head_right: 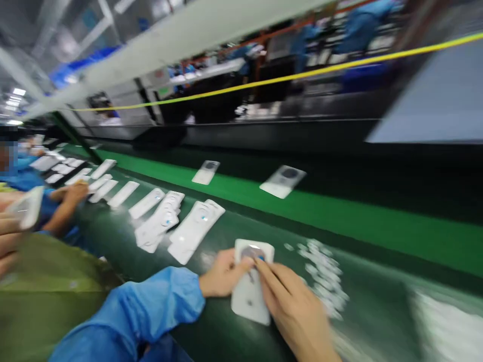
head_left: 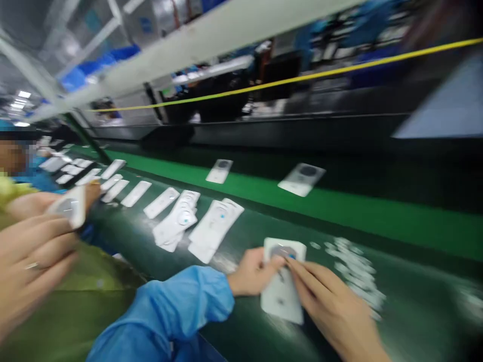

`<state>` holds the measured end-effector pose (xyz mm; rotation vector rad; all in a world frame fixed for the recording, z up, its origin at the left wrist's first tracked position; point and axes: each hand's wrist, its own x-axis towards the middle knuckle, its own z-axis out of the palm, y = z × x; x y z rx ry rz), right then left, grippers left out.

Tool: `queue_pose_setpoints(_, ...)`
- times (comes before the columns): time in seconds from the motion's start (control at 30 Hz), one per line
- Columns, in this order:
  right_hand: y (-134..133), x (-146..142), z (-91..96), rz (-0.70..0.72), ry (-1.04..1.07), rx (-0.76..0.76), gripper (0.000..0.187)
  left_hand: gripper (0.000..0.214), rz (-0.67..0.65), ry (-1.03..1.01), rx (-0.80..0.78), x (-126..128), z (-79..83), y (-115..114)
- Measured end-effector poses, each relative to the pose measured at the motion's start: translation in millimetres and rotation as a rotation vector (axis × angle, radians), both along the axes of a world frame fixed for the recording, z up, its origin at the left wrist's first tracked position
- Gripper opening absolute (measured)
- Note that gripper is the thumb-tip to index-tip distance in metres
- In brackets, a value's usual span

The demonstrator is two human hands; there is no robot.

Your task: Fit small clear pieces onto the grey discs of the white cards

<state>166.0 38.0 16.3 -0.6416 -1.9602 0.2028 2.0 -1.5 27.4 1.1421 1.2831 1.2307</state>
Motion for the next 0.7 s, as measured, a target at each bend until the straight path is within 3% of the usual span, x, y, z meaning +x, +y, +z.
queue_pose_setpoints(0.1,-1.6,0.8,0.7,-0.127,-0.199,0.057,0.032,0.061,-0.051,-0.068,-0.012,-3.1,-2.3,9.2)
queue_pose_setpoints(0.23,-4.2,-5.1,5.8,-0.241,-0.275,0.047,0.025,0.062,-0.091,-0.082,-0.02,-5.5,-3.5,12.1)
queue_pose_setpoints(0.47,-5.0,-5.7,14.7,-0.146,-0.25,0.058,0.022,0.056,-0.07,-0.036,-0.013,-5.1,1.6,9.2)
queue_pose_setpoints(0.7,-6.0,-8.1,15.5,-0.247,-0.295,0.009,0.022,0.056,-0.095,-0.045,0.012,-5.0,-1.3,10.0)
